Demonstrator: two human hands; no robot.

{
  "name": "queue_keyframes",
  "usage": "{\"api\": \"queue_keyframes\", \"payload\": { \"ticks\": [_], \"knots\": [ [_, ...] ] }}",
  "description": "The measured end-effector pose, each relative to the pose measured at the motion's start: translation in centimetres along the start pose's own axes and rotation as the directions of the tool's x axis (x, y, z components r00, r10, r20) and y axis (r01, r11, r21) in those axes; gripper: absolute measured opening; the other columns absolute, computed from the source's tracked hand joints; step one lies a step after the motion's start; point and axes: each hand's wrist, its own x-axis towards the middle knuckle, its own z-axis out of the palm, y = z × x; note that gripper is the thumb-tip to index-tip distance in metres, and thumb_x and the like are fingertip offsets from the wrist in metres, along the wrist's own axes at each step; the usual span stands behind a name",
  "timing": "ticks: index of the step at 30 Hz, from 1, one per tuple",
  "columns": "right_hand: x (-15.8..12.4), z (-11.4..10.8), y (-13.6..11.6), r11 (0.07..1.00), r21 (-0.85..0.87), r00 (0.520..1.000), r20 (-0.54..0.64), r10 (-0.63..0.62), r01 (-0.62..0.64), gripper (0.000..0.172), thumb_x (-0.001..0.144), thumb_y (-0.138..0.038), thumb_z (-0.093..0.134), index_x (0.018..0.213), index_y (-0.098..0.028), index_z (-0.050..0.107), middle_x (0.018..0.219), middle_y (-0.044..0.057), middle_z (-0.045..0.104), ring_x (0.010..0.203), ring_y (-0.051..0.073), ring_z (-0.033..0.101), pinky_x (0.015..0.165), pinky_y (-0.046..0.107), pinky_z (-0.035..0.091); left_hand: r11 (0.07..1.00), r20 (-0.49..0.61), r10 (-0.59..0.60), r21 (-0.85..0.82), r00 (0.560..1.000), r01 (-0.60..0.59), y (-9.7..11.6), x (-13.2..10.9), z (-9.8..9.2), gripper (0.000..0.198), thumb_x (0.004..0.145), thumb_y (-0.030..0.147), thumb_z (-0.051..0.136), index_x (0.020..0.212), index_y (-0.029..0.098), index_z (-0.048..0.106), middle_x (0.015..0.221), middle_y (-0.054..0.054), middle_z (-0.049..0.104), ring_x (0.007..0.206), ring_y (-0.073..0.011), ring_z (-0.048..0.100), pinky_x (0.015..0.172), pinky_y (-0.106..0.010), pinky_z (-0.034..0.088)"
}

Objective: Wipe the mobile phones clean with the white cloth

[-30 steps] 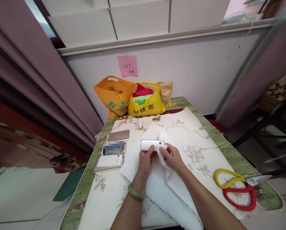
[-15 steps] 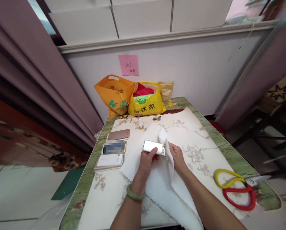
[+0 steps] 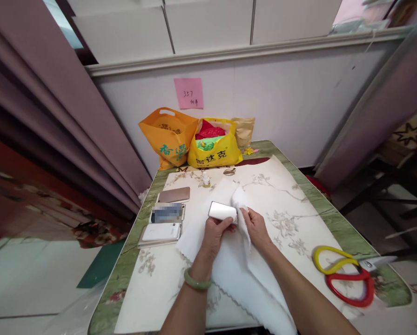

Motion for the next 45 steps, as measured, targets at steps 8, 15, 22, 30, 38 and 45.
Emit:
{"api": "queue_keyframes", "payload": {
  "ticks": [8,15,22,30,38,45],
  "knots": [
    [0.0,-0.2,0.0,1.000,0.001,0.999,0.026,0.020,-0.020,0.052,0.084,-0.066,0.045,0.063,-0.020,0.054,0.057,-0.001,0.053,0.057,0.015,0.046,0.053,0.025,0.035,1.000,0.013,0.013,0.004,1.000,-0.013,0.0,0.0,0.0,0.033,0.063,0.031,0.081,0.086,0.010,0.070,0.070,-0.004,0.070,0.060,-0.0150,0.061,0.061,-0.028,0.049],
    [0.1,-0.2,-0.2,0.963,0.237,0.985,-0.077,0.153,-0.131,0.048,0.087,-0.065,0.039,0.075,-0.021,0.054,0.070,0.003,0.060,0.067,0.019,0.052,0.060,0.028,0.042,0.995,-0.062,0.034,-0.088,0.997,-0.040,-0.2,0.1,0.0,0.042,0.069,0.035,0.076,0.101,0.012,0.064,0.090,-0.008,0.070,0.080,-0.0205,0.066,0.073,-0.036,0.055],
    [0.1,-0.5,-0.6,0.984,0.160,0.996,0.056,0.066,-0.074,0.041,0.088,-0.058,0.042,0.073,-0.021,0.054,0.067,0.000,0.056,0.063,0.017,0.048,0.056,0.026,0.037,0.998,-0.047,0.070,-0.005,0.996,-0.070,-0.5,-0.1,0.2,0.038,0.072,0.034,0.070,0.104,0.016,0.061,0.085,-0.003,0.067,0.080,-0.0188,0.064,0.073,-0.032,0.052],
    [0.0,-0.4,-0.7,0.959,-0.260,0.975,0.216,-0.055,0.111,0.038,0.083,-0.056,0.053,0.069,-0.021,0.050,0.059,-0.005,0.043,0.056,0.012,0.040,0.054,0.024,0.028,0.942,-0.100,0.220,0.281,0.970,-0.185,-1.0,0.3,0.2,0.034,0.085,0.047,0.055,0.099,0.016,0.061,0.086,-0.003,0.065,0.079,-0.0162,0.059,0.074,-0.027,0.047],
    [-0.4,0.3,-0.8,0.961,-0.268,0.991,0.130,-0.036,0.070,0.044,0.092,-0.056,0.037,0.065,-0.022,0.043,0.060,-0.003,0.048,0.058,0.014,0.043,0.056,0.025,0.029,0.783,-0.057,0.363,0.560,0.930,-0.271,-1.6,0.6,0.6,0.044,0.094,0.045,0.040,0.119,0.016,0.061,0.119,-0.011,0.065,0.111,-0.0230,0.058,0.099,-0.036,0.042],
    [0.2,-0.4,-0.8,0.969,0.199,0.983,-0.078,0.166,-0.147,0.049,0.089,-0.066,0.036,0.068,-0.022,0.044,0.062,-0.002,0.050,0.061,0.015,0.044,0.057,0.026,0.036,0.811,0.189,0.248,0.496,0.950,-0.311,-0.4,-0.6,1.5,0.045,0.091,0.043,0.048,0.127,0.019,0.060,0.128,-0.007,0.063,0.122,-0.0246,0.054,0.108,-0.037,0.036]
  ]
}}
